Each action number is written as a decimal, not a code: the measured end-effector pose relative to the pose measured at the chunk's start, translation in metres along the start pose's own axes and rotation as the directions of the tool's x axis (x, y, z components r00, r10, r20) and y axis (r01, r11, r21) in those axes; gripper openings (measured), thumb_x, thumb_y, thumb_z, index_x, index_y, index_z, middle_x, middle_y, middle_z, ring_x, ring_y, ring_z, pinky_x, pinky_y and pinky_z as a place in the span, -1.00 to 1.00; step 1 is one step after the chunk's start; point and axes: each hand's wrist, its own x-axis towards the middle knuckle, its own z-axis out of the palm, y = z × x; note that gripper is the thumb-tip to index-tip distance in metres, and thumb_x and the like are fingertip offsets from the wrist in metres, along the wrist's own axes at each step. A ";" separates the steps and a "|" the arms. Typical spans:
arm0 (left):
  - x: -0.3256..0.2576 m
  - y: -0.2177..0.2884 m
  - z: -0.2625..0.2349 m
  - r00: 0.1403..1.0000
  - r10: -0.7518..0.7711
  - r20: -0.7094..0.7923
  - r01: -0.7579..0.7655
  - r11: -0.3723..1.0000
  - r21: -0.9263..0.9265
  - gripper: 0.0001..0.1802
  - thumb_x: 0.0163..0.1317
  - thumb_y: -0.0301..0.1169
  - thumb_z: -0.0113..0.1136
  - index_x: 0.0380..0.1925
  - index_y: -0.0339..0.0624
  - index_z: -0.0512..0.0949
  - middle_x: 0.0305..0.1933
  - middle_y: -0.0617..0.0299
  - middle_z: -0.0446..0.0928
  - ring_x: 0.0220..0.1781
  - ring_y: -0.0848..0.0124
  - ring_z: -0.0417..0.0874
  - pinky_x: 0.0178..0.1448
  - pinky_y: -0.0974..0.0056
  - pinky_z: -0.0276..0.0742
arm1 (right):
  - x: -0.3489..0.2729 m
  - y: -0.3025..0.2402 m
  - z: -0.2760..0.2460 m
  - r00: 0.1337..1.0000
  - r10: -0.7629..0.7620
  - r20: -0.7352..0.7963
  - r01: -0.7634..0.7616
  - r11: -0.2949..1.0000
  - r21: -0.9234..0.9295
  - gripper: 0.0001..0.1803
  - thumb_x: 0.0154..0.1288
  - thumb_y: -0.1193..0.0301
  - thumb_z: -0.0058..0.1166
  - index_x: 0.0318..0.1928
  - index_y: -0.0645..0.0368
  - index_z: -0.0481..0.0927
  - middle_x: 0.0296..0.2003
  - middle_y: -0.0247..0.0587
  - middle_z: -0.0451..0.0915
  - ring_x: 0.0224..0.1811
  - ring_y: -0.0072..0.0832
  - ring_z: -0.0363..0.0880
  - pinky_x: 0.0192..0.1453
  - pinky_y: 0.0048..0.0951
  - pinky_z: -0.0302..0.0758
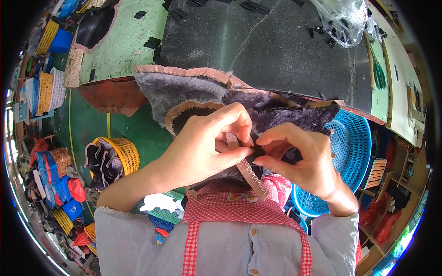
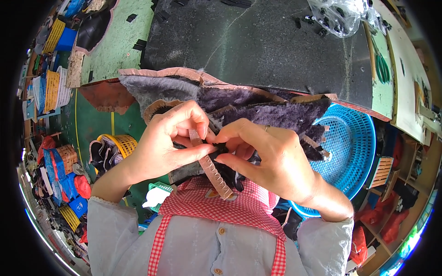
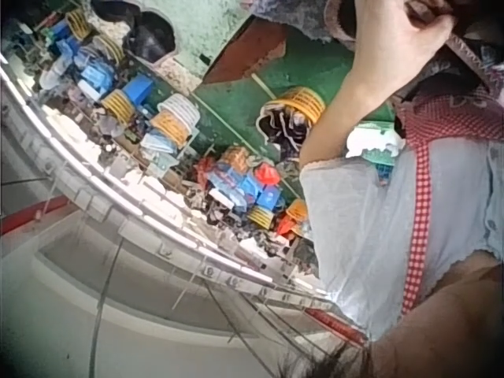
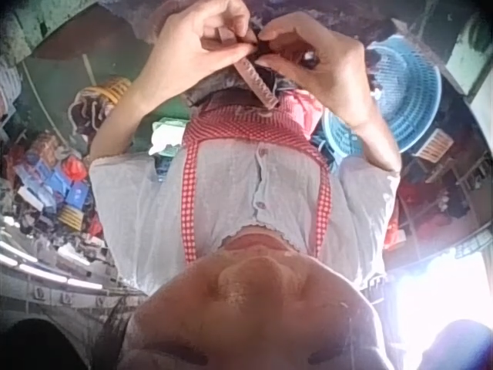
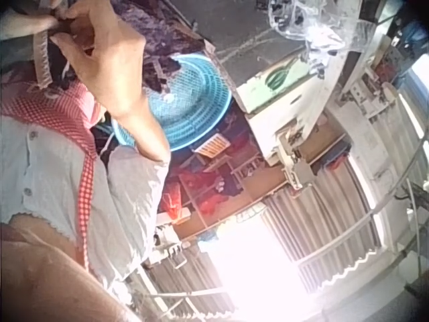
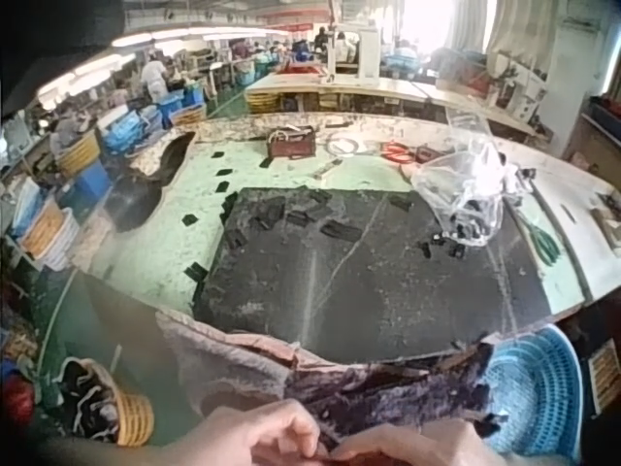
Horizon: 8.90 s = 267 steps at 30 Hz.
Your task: Trimming excess leather from boot uppers and testing the zippers.
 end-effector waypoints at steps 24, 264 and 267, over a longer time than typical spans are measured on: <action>0.005 -0.008 -0.002 0.986 -0.113 0.124 0.127 0.986 -0.104 -0.89 0.34 -0.56 0.19 -0.17 -0.29 0.50 -0.20 0.27 0.61 -0.19 0.62 0.62 -0.15 0.46 0.60 | -0.054 0.115 -0.038 0.736 0.361 -0.572 -0.368 0.923 0.110 -0.76 0.21 0.43 0.31 -0.18 0.30 0.62 -0.33 -0.26 0.63 -0.33 -0.61 0.57 -0.29 -0.58 0.47; 0.124 0.121 -0.029 0.775 -0.047 0.630 -0.411 0.720 0.559 -0.44 0.20 0.05 0.26 -0.45 -0.36 0.62 -0.61 -0.04 0.51 -0.58 0.19 0.52 -0.39 0.16 0.42 | 0.041 -0.009 -0.072 0.838 -0.286 -0.464 0.377 0.919 0.114 -0.50 -0.02 0.77 0.34 -0.17 0.20 0.32 -0.23 -0.11 0.53 -0.33 -0.35 0.63 -0.28 -0.37 0.59; 0.112 0.110 -0.044 0.758 -0.039 0.652 -0.342 0.826 0.448 -0.41 0.23 0.02 0.27 -0.54 -0.42 0.55 -0.65 0.20 0.43 -0.55 0.50 0.43 -0.44 0.26 0.32 | 0.031 -0.003 -0.096 0.990 -0.089 -0.109 0.138 0.774 0.618 -0.65 0.39 0.23 0.16 -0.09 0.21 0.37 -0.22 -0.24 0.47 -0.25 -0.56 0.56 -0.13 -0.46 0.61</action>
